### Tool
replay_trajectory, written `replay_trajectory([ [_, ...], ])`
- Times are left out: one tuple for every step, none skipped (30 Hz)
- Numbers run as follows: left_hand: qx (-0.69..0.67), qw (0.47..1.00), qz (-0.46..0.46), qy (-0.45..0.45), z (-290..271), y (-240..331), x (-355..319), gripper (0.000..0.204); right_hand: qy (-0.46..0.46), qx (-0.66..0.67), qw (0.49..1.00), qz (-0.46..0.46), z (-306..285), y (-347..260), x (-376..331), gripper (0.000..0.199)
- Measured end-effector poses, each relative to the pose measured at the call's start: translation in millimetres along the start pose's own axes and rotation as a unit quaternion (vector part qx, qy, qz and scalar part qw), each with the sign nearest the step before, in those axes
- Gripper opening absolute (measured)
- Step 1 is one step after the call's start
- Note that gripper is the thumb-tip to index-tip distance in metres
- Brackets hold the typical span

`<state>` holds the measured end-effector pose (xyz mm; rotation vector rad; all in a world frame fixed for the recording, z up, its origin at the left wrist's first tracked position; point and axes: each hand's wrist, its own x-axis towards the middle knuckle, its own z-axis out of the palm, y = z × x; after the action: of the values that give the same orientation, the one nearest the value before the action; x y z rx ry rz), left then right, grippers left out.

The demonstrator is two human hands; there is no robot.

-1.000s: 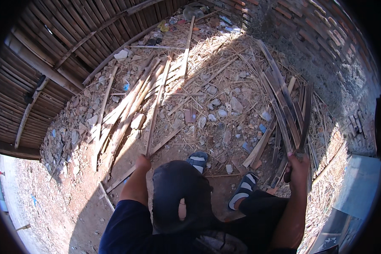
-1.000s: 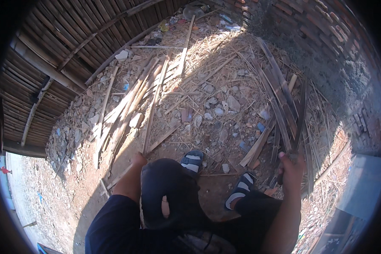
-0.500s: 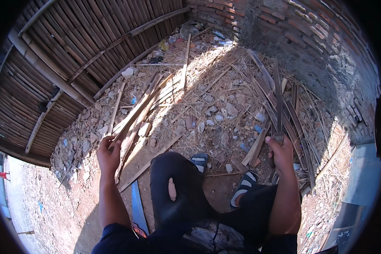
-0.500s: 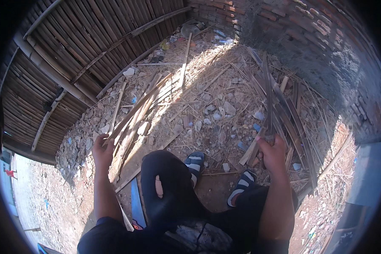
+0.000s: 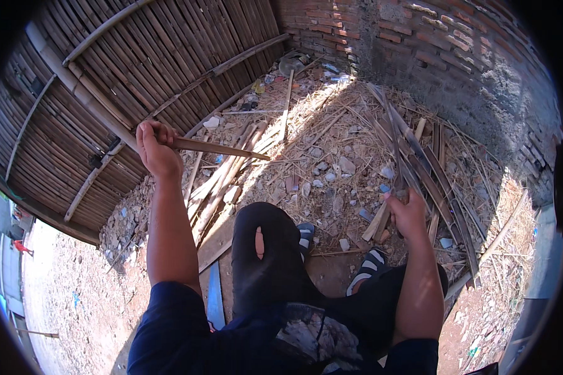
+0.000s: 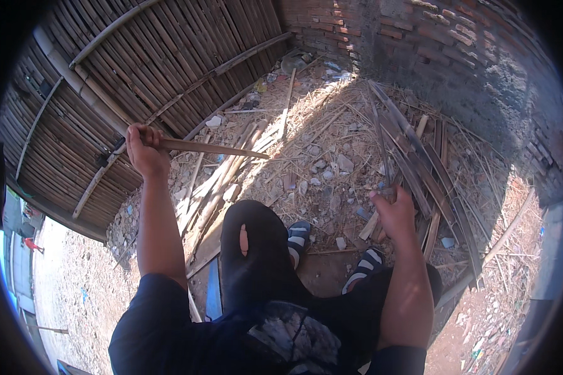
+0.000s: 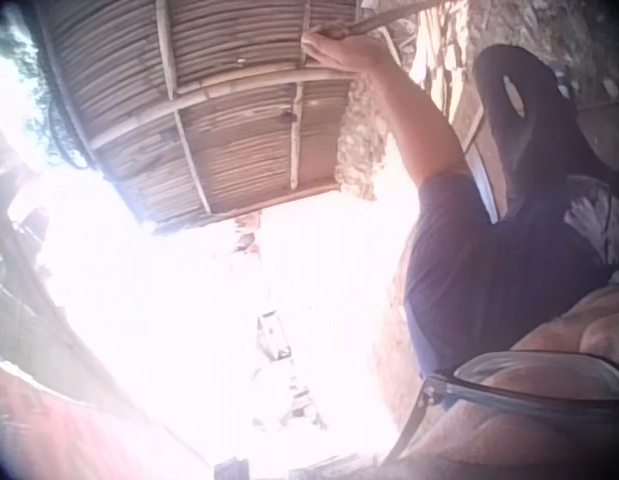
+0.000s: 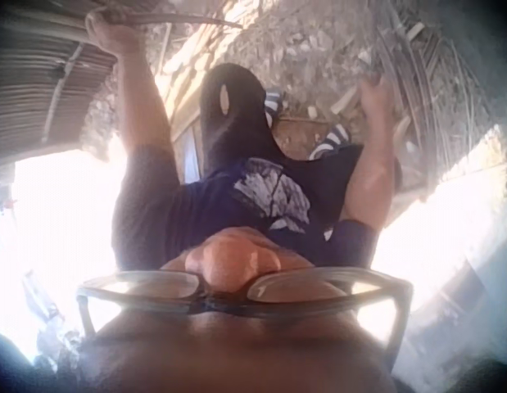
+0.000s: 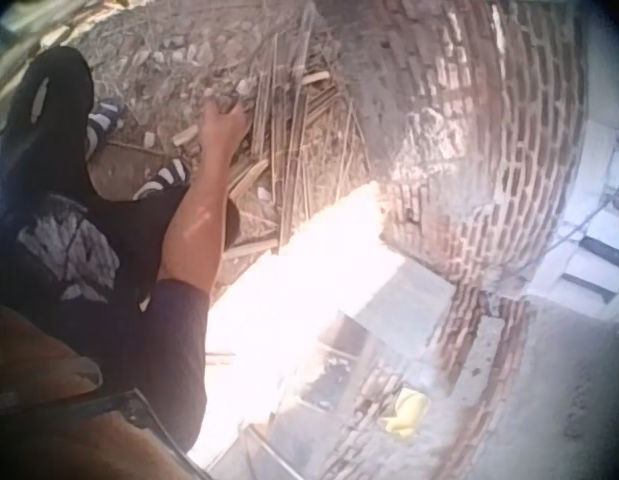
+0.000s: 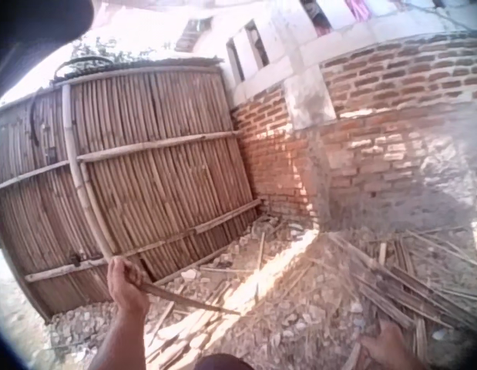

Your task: The person scrapes a bamboo strip using a machete. They hold the bamboo strip with one hand and repeatedly draw the machete blade along its length to smooth it.

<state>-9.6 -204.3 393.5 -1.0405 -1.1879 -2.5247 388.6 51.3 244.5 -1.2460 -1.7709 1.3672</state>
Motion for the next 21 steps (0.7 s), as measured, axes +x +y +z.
replay_trajectory([
  [0.002, 0.999, 0.01, 0.045, 25, 3, -6, 0.02, 0.015, -0.021, 1.0, 0.007, -3, 5, -1, 0.048],
  [-0.009, 1.0, 0.005, 0.024, 40, 8, -9, 0.02, 0.019, -0.035, 0.999, -0.013, -7, 12, 1, 0.05],
  [-0.017, 1.0, 0.003, 0.002, 52, 16, -10, 0.021, 0.022, -0.047, 0.998, -0.035, -11, 21, 4, 0.052],
  [-0.025, 1.0, -0.001, -0.018, 63, 23, -12, 0.021, 0.024, -0.062, 0.996, -0.056, -14, 25, 5, 0.054],
  [-0.027, 0.999, -0.003, -0.03, 77, 32, -14, 0.027, 0.026, -0.067, 0.996, -0.057, -16, 27, 4, 0.054],
  [-0.053, 0.997, -0.015, -0.046, 91, 39, -17, 0.029, 0.029, -0.071, 0.995, -0.058, -18, 27, 3, 0.054],
  [-0.078, 0.995, -0.031, -0.06, 104, 44, -20, 0.031, 0.029, -0.074, 0.995, -0.06, -19, 27, 2, 0.054],
  [-0.103, 0.991, -0.047, -0.075, 115, 45, -24, 0.033, 0.03, -0.076, 0.995, -0.063, -20, 25, 3, 0.053],
  [-0.107, 0.989, -0.059, -0.082, 124, 42, -25, 0.041, 0.028, -0.074, 0.994, -0.069, -21, 24, 2, 0.053],
  [-0.104, 0.989, -0.078, -0.071, 131, 39, -28, 0.042, 0.023, -0.074, 0.994, -0.076, -20, 21, 0, 0.052],
  [-0.103, 0.988, -0.097, -0.06, 140, 35, -31, 0.044, 0.013, -0.071, 0.994, -0.082, -19, 15, -3, 0.051],
  [-0.102, 0.987, -0.117, -0.049, 147, 28, -34, 0.045, 0.002, -0.068, 0.994, -0.086, -16, 8, -6, 0.05],
  [-0.1, 0.986, -0.129, -0.033, 153, 17, -38, 0.046, -0.006, -0.068, 0.994, -0.091, -13, 2, -9, 0.049],
  [-0.099, 0.985, -0.141, -0.019, 157, 3, -42, 0.046, -0.016, -0.063, 0.994, -0.087, -8, -1, -9, 0.048],
  [-0.102, 0.981, -0.163, -0.005, 164, -11, -47, 0.047, -0.019, -0.064, 0.995, -0.075, -6, 2, -11, 0.048],
  [-0.098, 0.983, -0.158, -0.006, 167, -17, -46, 0.047, -0.023, -0.063, 0.996, -0.063, -4, 3, -12, 0.048],
  [-0.094, 0.984, -0.153, -0.008, 168, -20, -42, 0.047, -0.036, -0.074, 0.995, -0.06, 0, 1, -12, 0.049],
  [-0.09, 0.984, -0.152, -0.007, 170, -22, -39, 0.047, -0.05, -0.086, 0.994, -0.054, 3, -1, -12, 0.05],
  [-0.08, 0.985, -0.152, -0.019, 174, -26, -36, 0.047, -0.064, -0.098, 0.992, -0.047, 5, 2, -11, 0.052],
  [-0.08, 0.985, -0.149, -0.03, 178, -29, -37, 0.047, -0.059, -0.123, 0.989, -0.048, 8, 10, -10, 0.053],
  [-0.081, 0.985, -0.143, -0.042, 182, -30, -37, 0.047, -0.054, -0.147, 0.986, -0.05, 12, 19, -7, 0.055],
])
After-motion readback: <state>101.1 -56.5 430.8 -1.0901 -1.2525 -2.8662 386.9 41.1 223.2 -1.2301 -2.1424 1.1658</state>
